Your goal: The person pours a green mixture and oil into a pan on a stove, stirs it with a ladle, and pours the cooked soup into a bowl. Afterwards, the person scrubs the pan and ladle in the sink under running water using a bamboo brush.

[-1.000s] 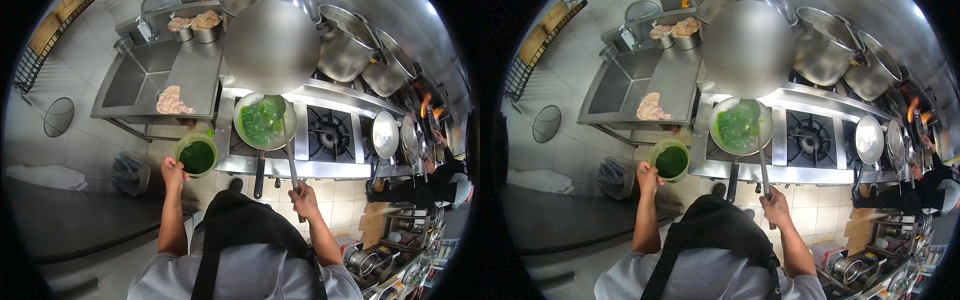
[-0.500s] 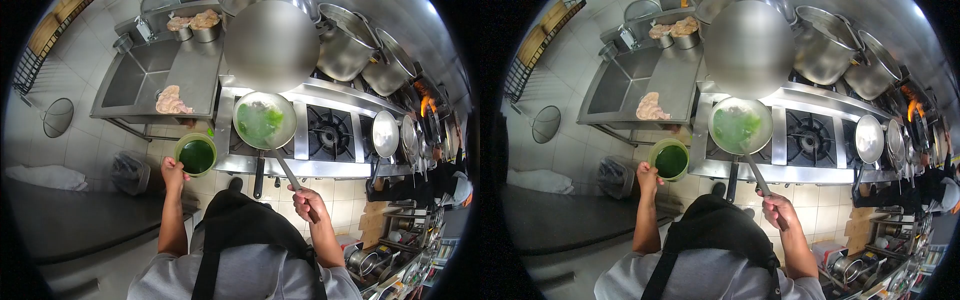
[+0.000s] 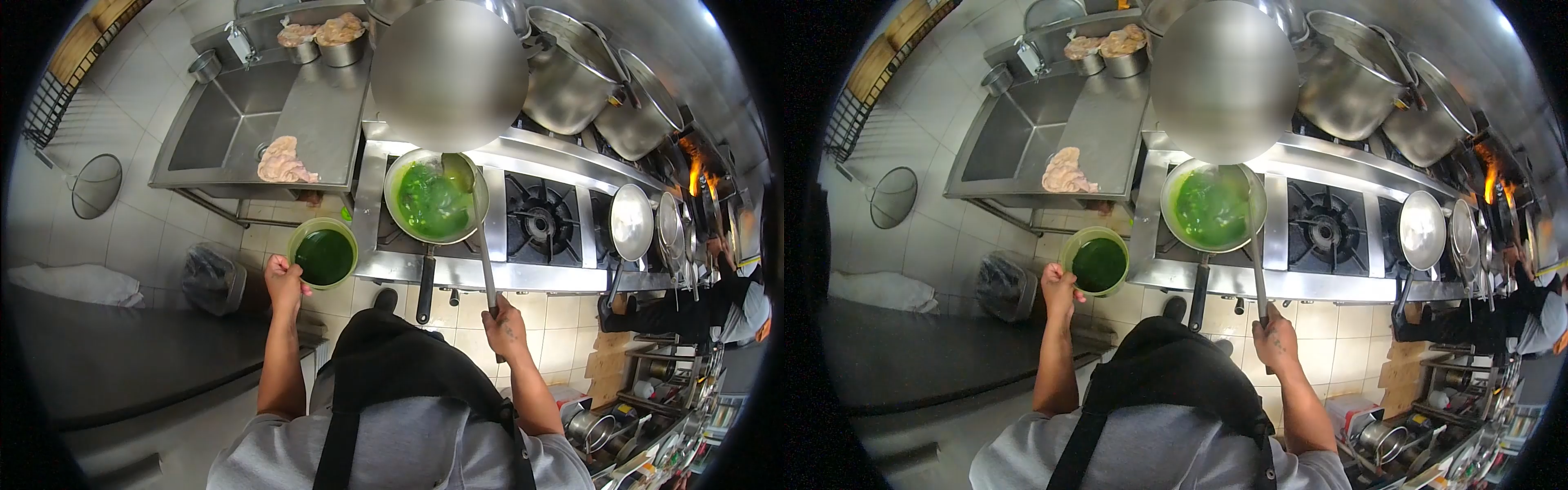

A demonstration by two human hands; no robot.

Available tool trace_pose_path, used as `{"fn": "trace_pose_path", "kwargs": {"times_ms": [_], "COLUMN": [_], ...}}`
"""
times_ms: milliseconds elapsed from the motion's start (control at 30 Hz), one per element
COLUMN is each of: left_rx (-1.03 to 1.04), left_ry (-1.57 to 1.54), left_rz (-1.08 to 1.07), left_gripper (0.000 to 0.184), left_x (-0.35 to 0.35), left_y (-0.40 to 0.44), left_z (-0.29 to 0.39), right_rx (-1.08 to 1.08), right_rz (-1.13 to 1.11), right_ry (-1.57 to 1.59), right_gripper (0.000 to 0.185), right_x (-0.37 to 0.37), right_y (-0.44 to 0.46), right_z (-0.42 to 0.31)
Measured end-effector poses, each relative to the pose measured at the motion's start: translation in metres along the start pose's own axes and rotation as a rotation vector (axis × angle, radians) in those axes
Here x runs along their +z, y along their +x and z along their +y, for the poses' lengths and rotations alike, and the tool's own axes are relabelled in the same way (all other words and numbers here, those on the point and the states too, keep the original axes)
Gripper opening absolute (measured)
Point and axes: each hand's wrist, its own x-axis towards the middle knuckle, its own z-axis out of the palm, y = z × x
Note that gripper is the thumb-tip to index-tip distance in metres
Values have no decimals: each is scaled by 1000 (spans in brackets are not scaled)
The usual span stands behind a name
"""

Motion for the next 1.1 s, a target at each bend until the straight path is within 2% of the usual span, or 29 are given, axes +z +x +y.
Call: {"fn": "trace_pose_path", "kwargs": {"times_ms": [133,233,367,467,600,767,867,900,1033,1100], "left_rx": [-5,-1,3,13,19,23,18,14,19,12], "left_ry": [28,10,-3,-1,-8,-1,5,10,18,26], "left_rz": [14,31,16,3,-3,-15,-14,-18,-21,-25], "left_gripper": [17,20,20,19,19,19,18,17,16,17], "left_x": [1,3,5,5,4,4,4,3,2,1], "left_y": [-1,-1,-1,-1,-3,-2,-3,-3,-4,-4], "left_z": [3,6,6,4,3,0,2,3,5,8], "right_rx": [-26,76,447,473,360,222,24,-31,-90,-108], "right_rz": [111,-102,-380,-455,-357,-220,-62,-18,62,114], "right_ry": [-127,136,1146,1360,1082,639,358,134,-242,-326], "right_gripper": [35,31,25,25,24,9,13,18,32,33], "right_x": [17,20,-16,-26,-25,-14,2,-2,12,23], "right_y": [7,9,5,0,-7,1,12,15,38,49], "right_z": [25,31,-5,-6,-18,-16,5,3,34,48]}}
